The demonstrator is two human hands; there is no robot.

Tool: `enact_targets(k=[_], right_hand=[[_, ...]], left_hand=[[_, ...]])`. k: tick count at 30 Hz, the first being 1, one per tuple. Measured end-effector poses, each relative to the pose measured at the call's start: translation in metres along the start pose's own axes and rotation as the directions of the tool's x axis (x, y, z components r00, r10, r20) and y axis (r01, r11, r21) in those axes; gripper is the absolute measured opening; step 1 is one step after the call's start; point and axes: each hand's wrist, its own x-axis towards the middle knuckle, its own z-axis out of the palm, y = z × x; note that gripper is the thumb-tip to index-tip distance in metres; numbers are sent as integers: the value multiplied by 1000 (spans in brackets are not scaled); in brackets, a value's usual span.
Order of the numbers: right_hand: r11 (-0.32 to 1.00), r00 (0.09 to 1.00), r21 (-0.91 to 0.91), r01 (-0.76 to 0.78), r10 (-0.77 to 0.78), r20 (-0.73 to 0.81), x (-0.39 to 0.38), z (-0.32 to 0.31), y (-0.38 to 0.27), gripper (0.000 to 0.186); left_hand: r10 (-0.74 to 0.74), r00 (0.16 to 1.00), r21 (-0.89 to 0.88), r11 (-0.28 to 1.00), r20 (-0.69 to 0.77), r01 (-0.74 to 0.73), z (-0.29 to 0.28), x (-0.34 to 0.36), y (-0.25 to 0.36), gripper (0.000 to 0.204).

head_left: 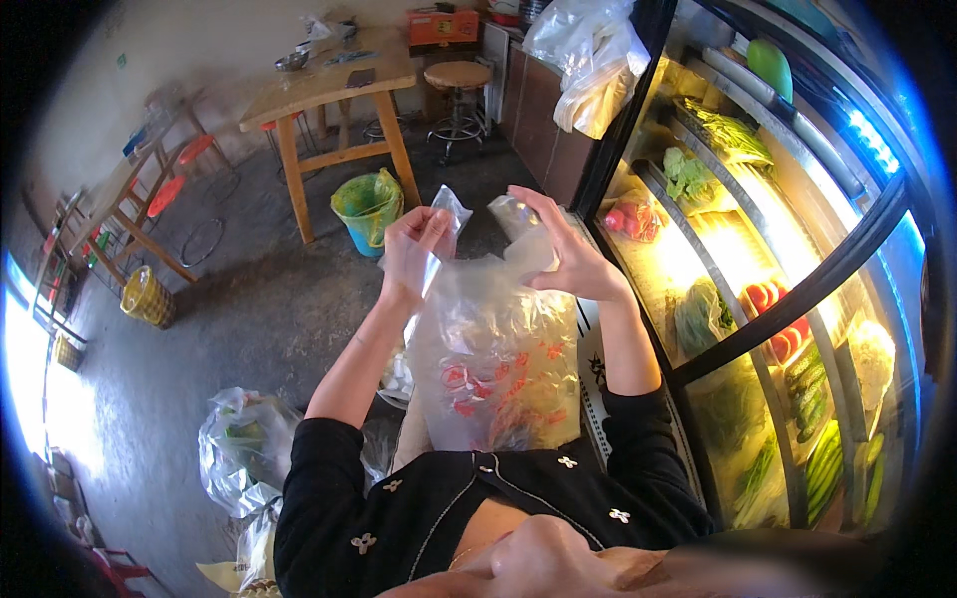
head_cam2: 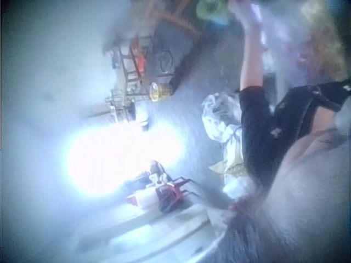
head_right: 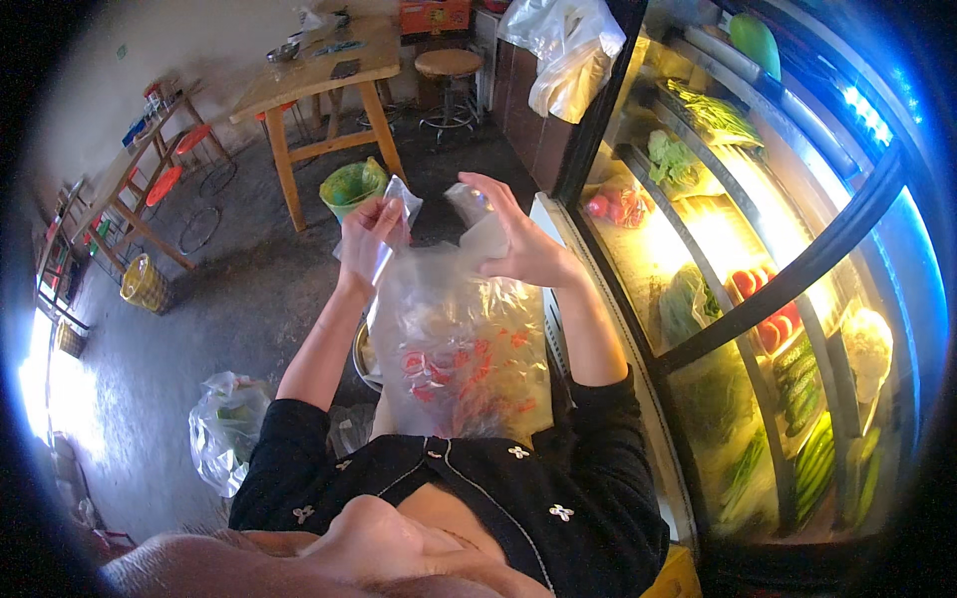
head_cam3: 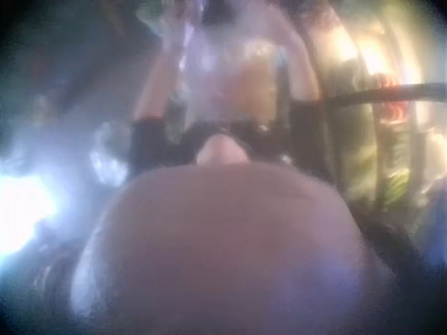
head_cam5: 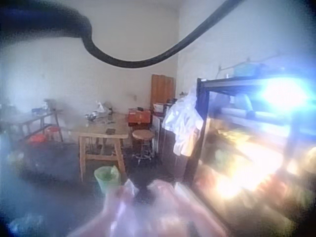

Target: The person sits on the floor and transfers tomatoes from a plastic bag into a white tray, then places the tray into a refrigerated display case. The person also briefly handles a smartphone.

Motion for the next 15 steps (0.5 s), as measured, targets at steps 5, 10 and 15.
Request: enact_targets(k=[5,10,15], right_hand=[[994,976,93,64,-43,-214,15,14,-24,65],[963,938,-201,-181,107,-331,32,39,-21,19],[966,915,-242,-85,-20,-402,34,34,-10,11]], left_hand=[[97,994,88,991,49,-101,14,-12,3,26],[215,968,209,948,128,-239,12,-11,-7,17],[2,967,305,949,256,-83,0,-16,-20,11]])
